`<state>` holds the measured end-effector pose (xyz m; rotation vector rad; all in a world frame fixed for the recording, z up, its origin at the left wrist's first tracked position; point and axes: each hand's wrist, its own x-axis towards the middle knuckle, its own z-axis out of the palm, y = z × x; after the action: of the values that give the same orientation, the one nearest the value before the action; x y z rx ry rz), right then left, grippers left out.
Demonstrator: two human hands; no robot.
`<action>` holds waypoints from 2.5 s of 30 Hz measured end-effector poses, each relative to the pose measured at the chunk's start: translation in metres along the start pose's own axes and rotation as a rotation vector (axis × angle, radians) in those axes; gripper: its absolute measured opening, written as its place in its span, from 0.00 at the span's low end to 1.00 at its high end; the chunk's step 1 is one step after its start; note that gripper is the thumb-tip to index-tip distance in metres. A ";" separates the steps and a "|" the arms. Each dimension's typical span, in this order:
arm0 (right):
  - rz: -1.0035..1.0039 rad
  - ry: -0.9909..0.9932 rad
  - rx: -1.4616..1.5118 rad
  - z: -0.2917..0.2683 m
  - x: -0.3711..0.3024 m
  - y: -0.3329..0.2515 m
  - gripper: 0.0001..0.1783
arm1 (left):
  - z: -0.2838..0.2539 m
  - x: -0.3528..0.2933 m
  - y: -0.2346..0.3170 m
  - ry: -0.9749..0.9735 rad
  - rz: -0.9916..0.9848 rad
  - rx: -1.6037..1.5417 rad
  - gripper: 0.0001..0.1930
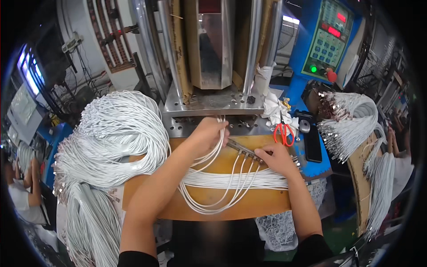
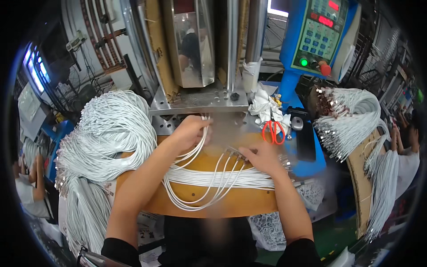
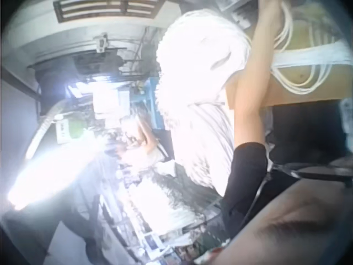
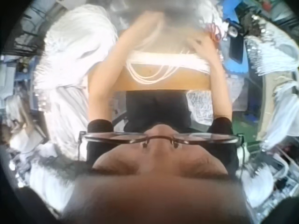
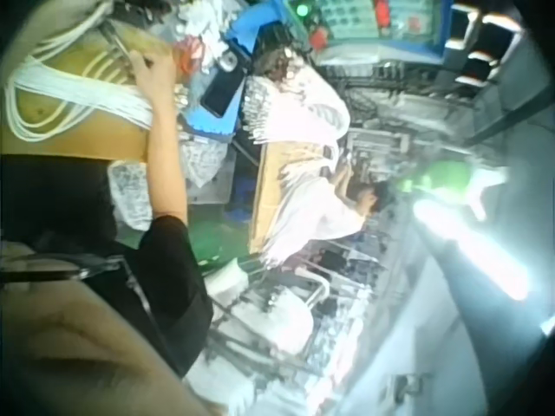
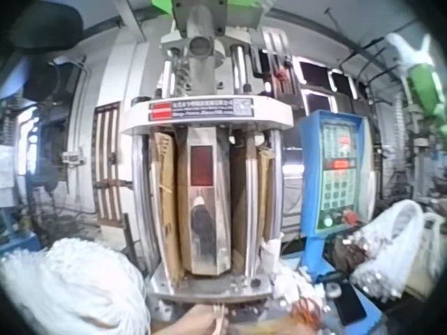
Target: The person repeatedly arranges white cables, inserts their connector ends into a metal fixture by hand, positions the cables into a machine press, and removes the processed cables.
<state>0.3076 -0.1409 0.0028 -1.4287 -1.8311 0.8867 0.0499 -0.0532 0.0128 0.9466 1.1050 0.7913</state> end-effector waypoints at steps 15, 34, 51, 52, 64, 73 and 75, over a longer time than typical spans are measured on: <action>-0.237 0.011 -0.378 0.002 0.040 0.004 0.15 | -0.011 -0.025 -0.023 -0.005 0.245 0.158 0.11; -0.272 0.222 -0.702 0.039 0.244 0.030 0.21 | -0.012 -0.013 -0.021 -0.048 0.330 -0.083 0.10; -0.117 0.096 -0.505 -0.019 0.087 -0.004 0.19 | -0.130 -0.197 0.059 -0.226 0.557 0.403 0.14; -0.144 0.097 -0.611 -0.020 0.078 -0.011 0.18 | -0.161 -0.193 0.070 0.056 0.586 0.377 0.17; -0.164 -0.209 -0.615 -0.042 -0.013 -0.016 0.14 | -0.062 -0.128 0.036 0.266 0.612 0.857 0.15; -0.327 0.029 -0.424 -0.014 0.095 -0.014 0.13 | 0.043 -0.077 -0.055 -0.082 0.879 0.864 0.11; -0.371 0.109 -0.280 -0.001 0.135 0.004 0.15 | 0.031 -0.057 -0.039 -0.012 0.961 0.955 0.10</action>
<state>0.2833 -0.0087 0.0109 -1.2083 -2.1039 0.3728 0.0669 -0.1269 0.0030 2.3849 0.9784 1.0004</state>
